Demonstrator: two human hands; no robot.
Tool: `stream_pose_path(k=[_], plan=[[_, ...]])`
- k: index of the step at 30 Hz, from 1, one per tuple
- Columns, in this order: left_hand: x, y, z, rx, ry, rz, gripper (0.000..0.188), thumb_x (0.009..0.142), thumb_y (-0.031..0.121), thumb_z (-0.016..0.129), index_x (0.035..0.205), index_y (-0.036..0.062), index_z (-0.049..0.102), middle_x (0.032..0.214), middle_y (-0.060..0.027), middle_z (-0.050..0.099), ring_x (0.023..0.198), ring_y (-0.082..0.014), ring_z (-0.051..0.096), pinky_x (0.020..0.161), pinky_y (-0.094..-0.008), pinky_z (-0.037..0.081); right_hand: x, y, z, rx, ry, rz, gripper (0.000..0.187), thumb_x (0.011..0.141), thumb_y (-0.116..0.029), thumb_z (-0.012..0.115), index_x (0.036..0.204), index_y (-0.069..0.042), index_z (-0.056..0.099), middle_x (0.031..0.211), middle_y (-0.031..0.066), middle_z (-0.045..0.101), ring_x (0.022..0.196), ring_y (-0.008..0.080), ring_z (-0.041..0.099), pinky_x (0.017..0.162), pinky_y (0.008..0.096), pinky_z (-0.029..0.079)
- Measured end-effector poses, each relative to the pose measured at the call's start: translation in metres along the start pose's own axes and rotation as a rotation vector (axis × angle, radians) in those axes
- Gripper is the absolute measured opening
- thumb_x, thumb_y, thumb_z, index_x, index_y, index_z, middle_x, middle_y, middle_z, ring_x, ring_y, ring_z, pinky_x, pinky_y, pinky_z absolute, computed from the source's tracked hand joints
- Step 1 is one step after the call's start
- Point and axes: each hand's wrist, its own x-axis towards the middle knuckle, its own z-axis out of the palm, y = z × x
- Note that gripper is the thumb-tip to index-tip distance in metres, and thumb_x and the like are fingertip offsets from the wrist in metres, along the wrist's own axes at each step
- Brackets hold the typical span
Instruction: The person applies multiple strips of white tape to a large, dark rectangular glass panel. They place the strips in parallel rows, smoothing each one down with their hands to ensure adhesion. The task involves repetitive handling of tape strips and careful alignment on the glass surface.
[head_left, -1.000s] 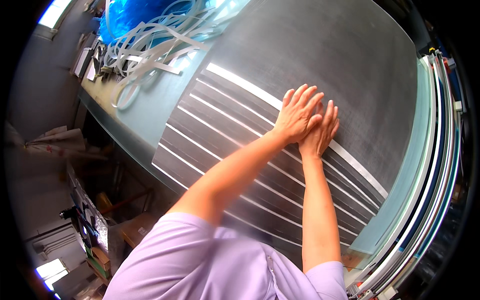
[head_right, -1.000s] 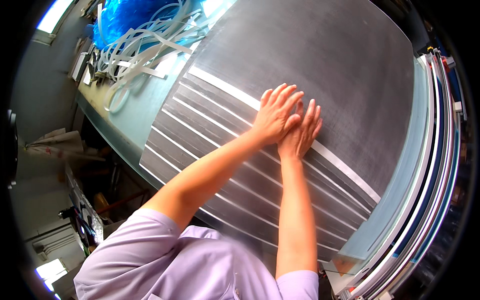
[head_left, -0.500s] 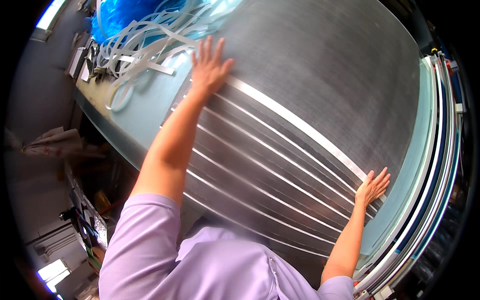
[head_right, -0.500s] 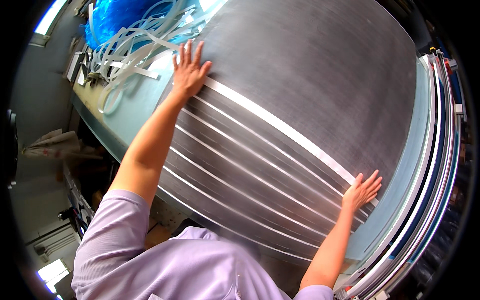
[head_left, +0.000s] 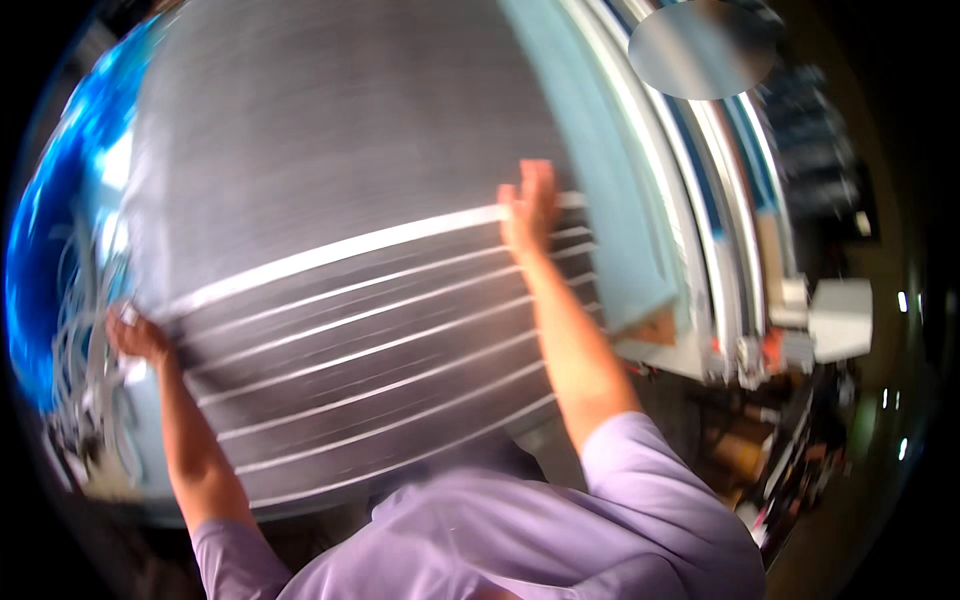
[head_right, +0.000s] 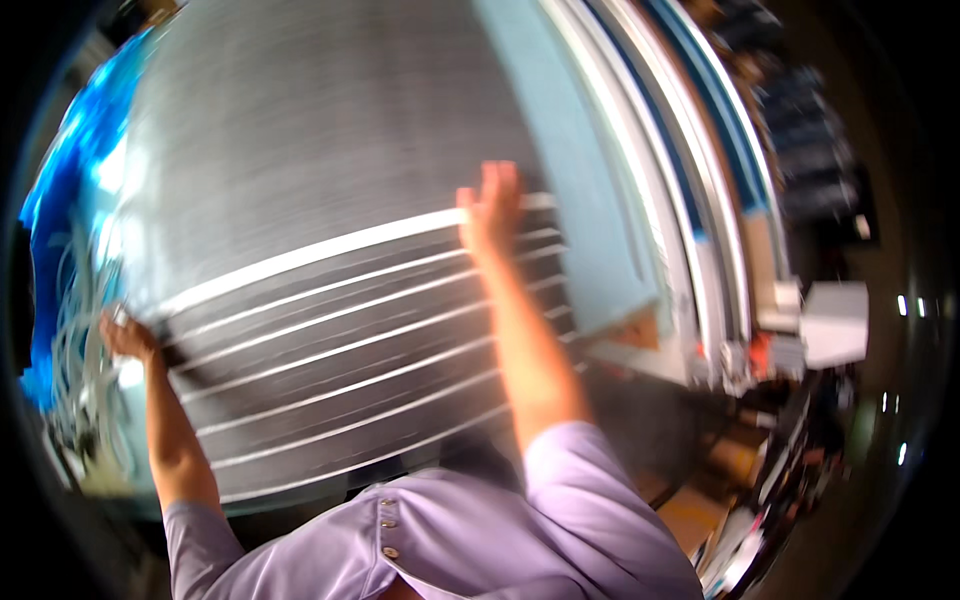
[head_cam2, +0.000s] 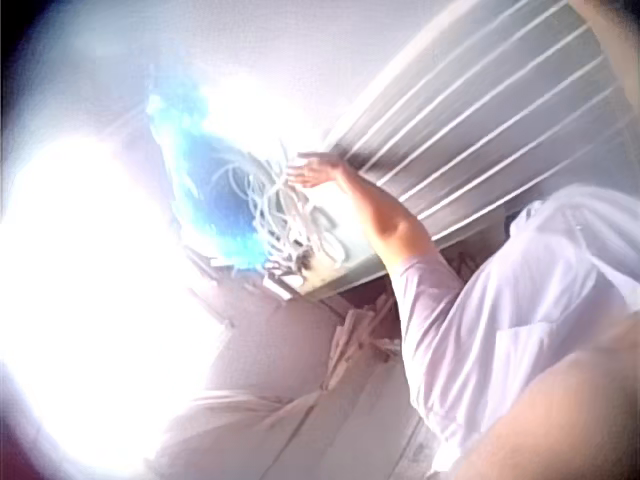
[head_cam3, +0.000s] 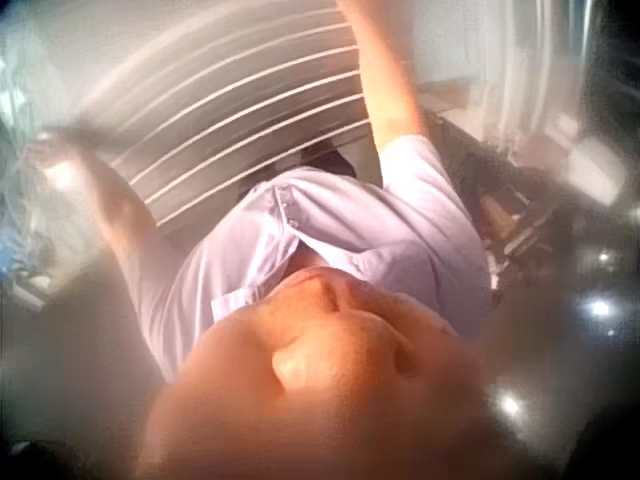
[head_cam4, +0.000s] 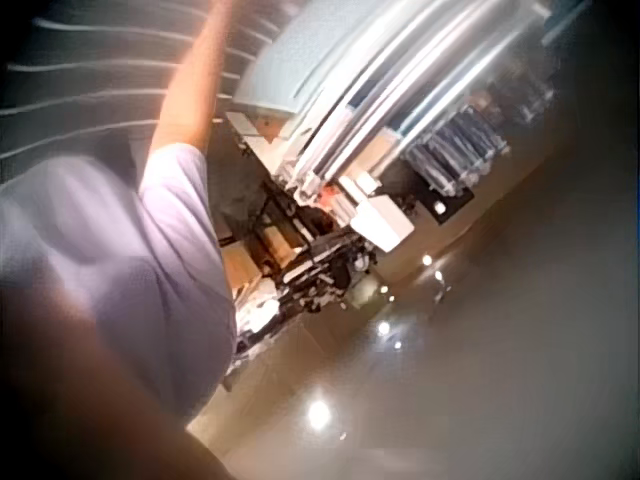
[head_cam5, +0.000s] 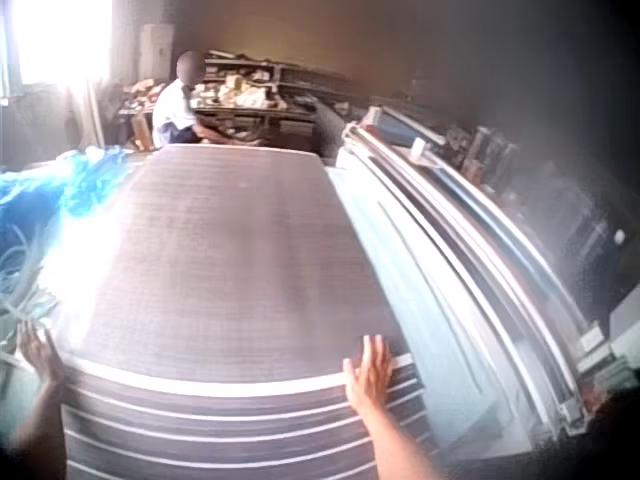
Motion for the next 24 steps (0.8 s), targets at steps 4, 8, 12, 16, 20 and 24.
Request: stream_pose_path(k=[4, 8, 12, 16, 20, 24], plan=[[-0.013, 0.051, -0.064, -0.089, -0.074, -0.13, 0.047, 0.104, 0.042, 0.047, 0.137, 0.0096, 0.056, 0.141, -0.0104, 0.056, 0.132, -0.0297, 0.049, 0.11, -0.0473, 0.033, -0.015, 0.048, -0.036, 0.227, 0.395, 0.066, 0.017, 0.094, -0.011, 0.063, 0.11, -0.005, 0.062, 0.123, 0.0187, 0.057, 0.118, 0.0354, 0.053, 0.101, 0.0441, 0.042], [-0.078, 0.12, -0.18, -0.463, -0.273, -0.056, 0.039, 0.102, 0.014, 0.054, 0.139, 0.0005, 0.051, 0.142, -0.0202, 0.051, 0.134, -0.0365, 0.045, 0.111, -0.0476, 0.033, -0.045, 0.157, -0.127, -0.088, 0.552, 0.298, 0.005, 0.089, -0.006, 0.066, 0.092, -0.001, 0.064, 0.1, 0.0153, 0.062, 0.098, 0.0344, 0.059, 0.087, 0.0432, 0.047], [-0.13, 0.214, -0.308, -0.659, -0.518, -0.074, 0.037, 0.103, 0.014, 0.051, 0.137, 0.0012, 0.052, 0.144, -0.0204, 0.047, 0.135, -0.0362, 0.043, 0.112, -0.0484, 0.031, -0.085, 0.233, -0.18, -0.395, 0.526, 0.512, 0.012, 0.082, -0.01, 0.075, 0.091, -0.004, 0.069, 0.101, 0.0134, 0.062, 0.101, 0.0344, 0.058, 0.089, 0.0456, 0.047], [-0.157, 0.285, -0.368, -0.828, -0.632, -0.249, 0.035, 0.103, 0.016, 0.051, 0.134, 0.0005, 0.054, 0.143, -0.0205, 0.047, 0.134, -0.0359, 0.043, 0.111, -0.0459, 0.032, -0.089, 0.249, -0.186, -0.275, 0.378, 0.504, 0.02, 0.076, -0.013, 0.081, 0.092, -0.005, 0.07, 0.102, 0.0129, 0.063, 0.102, 0.0346, 0.057, 0.09, 0.0443, 0.047], [-0.15, 0.353, -0.404, -1.017, -0.661, -0.24, 0.03, 0.1, 0.012, 0.054, 0.128, 0.0029, 0.059, 0.139, -0.0195, 0.05, 0.133, -0.0356, 0.045, 0.11, -0.0432, 0.033, -0.077, 0.256, -0.193, -0.217, 0.196, 0.557, 0.018, 0.079, -0.012, 0.079, 0.09, -0.004, 0.067, 0.1, 0.0141, 0.063, 0.1, 0.0349, 0.059, 0.088, 0.0444, 0.049], [-0.137, 0.405, -0.434, -1.23, -0.845, -0.178, 0.021, 0.097, 0.008, 0.056, 0.116, 0.0022, 0.064, 0.126, -0.0169, 0.059, 0.12, -0.0323, 0.055, 0.102, -0.0388, 0.042, -0.082, 0.277, -0.21, -0.454, 0.025, 0.289, 0.009, 0.086, -0.01, 0.067, 0.089, -0.003, 0.062, 0.096, 0.016, 0.062, 0.093, 0.0346, 0.062, 0.079, 0.0452, 0.052]])
